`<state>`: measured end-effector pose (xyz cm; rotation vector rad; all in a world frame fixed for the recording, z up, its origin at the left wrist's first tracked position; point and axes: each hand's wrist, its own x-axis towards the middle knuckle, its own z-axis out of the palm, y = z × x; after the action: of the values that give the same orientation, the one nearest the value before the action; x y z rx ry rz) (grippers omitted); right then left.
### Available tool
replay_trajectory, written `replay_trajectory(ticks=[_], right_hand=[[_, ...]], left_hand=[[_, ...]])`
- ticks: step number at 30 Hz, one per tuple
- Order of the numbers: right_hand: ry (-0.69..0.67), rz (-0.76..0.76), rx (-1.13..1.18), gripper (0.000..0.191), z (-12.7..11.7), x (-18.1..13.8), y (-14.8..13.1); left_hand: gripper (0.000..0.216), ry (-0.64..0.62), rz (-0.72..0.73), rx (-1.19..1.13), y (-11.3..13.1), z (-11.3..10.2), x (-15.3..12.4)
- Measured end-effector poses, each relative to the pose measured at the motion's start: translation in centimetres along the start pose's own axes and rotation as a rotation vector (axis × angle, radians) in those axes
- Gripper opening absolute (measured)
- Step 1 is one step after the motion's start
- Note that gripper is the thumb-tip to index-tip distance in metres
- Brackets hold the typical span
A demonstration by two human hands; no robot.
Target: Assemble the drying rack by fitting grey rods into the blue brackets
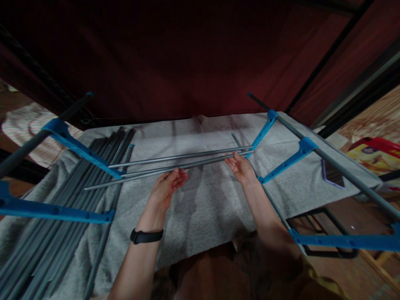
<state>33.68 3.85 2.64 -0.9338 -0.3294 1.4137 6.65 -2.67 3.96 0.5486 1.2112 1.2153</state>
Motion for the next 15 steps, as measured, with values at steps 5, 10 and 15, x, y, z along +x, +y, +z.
replay_trajectory(ticks=[5,10,15], right_hand=[[0.016,-0.016,-0.009,0.021,0.1,0.0,-0.2],[0.025,-0.018,-0.014,0.021,0.3,0.0,-0.3],[0.004,-0.032,-0.016,0.017,0.0,0.2,-0.1]], left_hand=[[0.037,-0.089,0.05,0.12,0.0,0.3,-0.6],[0.031,-0.122,0.285,0.229,0.7,1.6,-1.7],[0.023,0.076,0.646,0.273,1.5,2.3,-2.6]])
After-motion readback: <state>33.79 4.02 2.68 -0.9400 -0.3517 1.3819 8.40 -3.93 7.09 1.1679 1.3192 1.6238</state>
